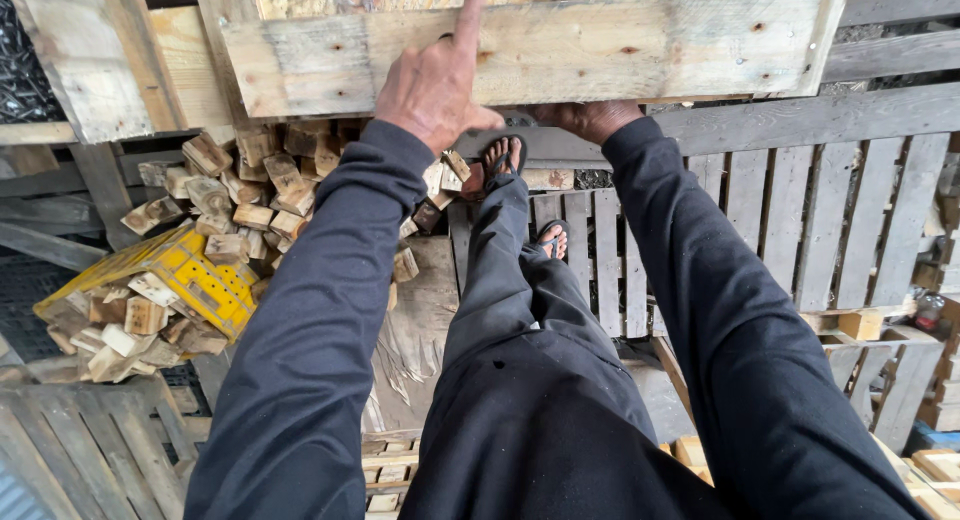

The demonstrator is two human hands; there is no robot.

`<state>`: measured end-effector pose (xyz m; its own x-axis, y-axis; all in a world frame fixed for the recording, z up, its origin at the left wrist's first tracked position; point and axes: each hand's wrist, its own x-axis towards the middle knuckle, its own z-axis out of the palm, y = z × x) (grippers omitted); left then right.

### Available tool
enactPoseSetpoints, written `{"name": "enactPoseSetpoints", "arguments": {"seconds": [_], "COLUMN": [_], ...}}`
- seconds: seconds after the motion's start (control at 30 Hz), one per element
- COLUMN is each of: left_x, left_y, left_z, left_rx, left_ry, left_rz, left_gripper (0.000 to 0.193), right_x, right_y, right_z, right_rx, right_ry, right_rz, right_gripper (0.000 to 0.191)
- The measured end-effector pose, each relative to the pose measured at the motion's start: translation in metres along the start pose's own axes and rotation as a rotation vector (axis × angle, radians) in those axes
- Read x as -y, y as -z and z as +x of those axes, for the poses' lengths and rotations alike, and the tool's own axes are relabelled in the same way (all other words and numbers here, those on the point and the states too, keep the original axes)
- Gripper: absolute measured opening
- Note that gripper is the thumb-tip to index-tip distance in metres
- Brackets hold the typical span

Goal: The person assembles a wooden pallet by placing small wooden blocks and planks onto a pallet frame. Using a hammer, they drive nails into the wood to secure the pieces. The person repeatedly picks up blocks, positions them, and hammers nails to fasten them.

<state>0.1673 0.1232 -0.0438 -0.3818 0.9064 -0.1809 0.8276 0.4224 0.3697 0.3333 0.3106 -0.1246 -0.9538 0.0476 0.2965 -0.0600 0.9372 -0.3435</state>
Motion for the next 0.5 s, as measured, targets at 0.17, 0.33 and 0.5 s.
{"name": "enactPoseSetpoints", "arguments": {"seconds": [0.17,0.33,0.5], "left_x": [0.020,0.030,0.020], "left_y": [-0.001,-0.007,-0.006], "left_z": [0.002,-0.007,-0.015], "left_rx": [-0.141,-0.384,-0.414], "left_ry": [0.057,0.039,0.108], "left_rz": [-0.476,-0.964,-1.106], "left_gripper": [0.063,0.023,0.014], "right_x": [0.038,0.090,-0.062], "right_y": [0.037,0.120,0.168], "right_z": [-0.019,-0.051,-0.008], "right_rx": [0.455,0.133,-0.111], "right_ry": [-0.566,-0.243,-0.346], "right_rz": [0.271,0.260,0.019], "right_gripper": [0.084,0.069,0.052]}}
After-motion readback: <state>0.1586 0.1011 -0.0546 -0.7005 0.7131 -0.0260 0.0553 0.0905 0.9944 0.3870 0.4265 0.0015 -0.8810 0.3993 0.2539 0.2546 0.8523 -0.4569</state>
